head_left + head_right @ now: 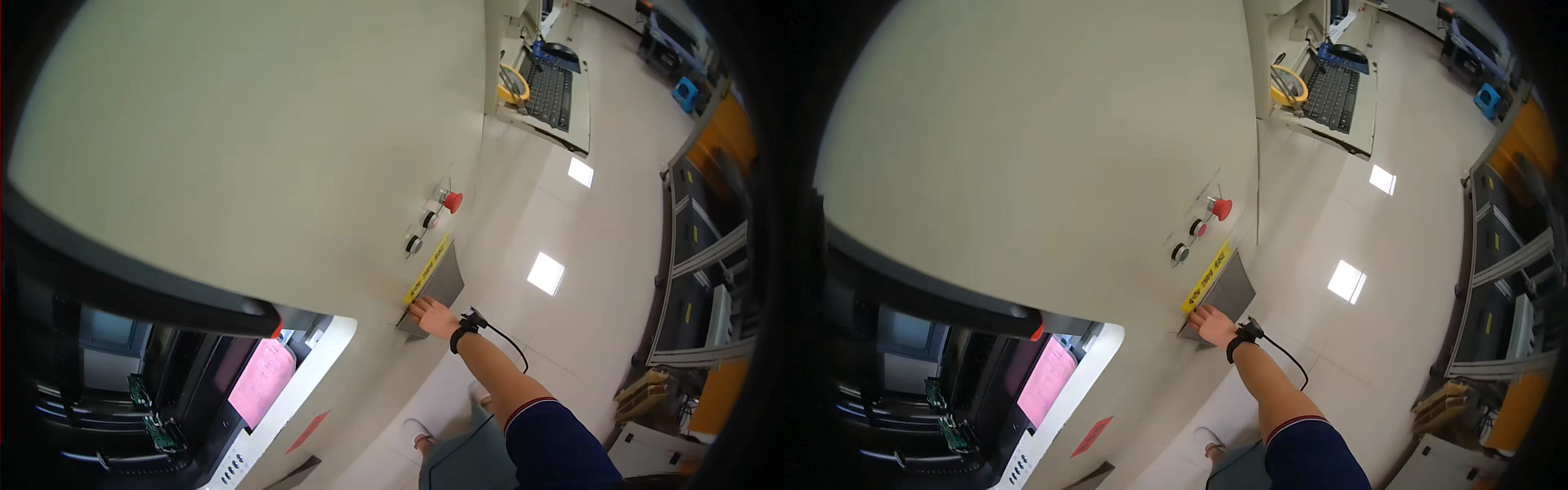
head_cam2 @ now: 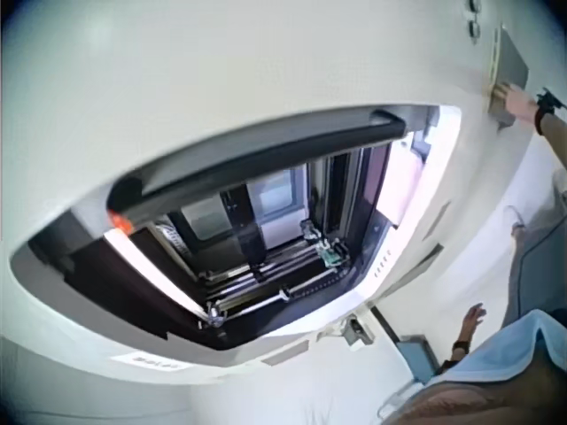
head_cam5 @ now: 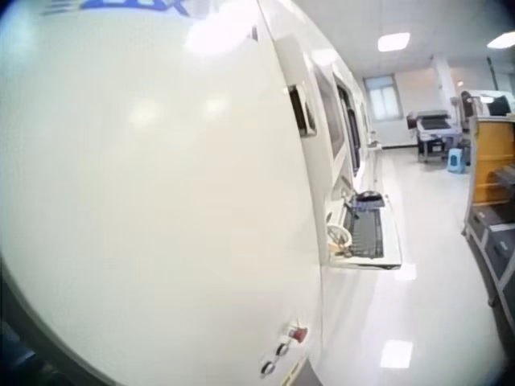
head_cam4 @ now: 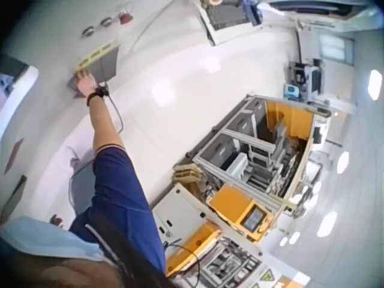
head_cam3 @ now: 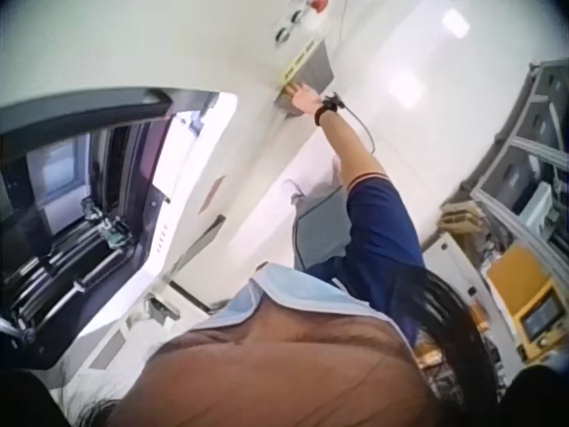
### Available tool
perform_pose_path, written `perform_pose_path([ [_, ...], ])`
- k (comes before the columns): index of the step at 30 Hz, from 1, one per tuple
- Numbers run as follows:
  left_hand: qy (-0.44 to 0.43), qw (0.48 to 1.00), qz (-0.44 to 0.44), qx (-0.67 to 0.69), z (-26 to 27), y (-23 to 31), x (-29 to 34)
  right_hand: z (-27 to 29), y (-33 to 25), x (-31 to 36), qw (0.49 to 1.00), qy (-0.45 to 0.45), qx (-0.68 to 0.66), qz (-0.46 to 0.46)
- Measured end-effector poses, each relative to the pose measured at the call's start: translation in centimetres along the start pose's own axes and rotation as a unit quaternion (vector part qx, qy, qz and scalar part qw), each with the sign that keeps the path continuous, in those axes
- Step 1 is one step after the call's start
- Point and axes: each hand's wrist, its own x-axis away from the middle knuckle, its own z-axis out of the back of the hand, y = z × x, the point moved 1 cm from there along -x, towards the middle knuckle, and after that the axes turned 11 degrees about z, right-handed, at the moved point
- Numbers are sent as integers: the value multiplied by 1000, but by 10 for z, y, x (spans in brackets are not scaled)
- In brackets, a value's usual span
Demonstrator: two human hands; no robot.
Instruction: Operating an automated industrial machine interface and inspecting a component board.
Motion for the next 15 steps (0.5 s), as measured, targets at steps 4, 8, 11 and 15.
perform_pose_path([
  [4,-17,993,106,-41,-25,-51,12,1,12,-9,994,25,-105,19],
  [8,13,995,88,-34,-51,-20,39,-1,27,-10,992,107,-26,69],
  [11,-34,996,80,24,-64,55,55,0,35,-9,988,103,-16,113],
  [15,-33,997,54,38,-68,65,52,-9,29,-3,987,121,-61,80],
])
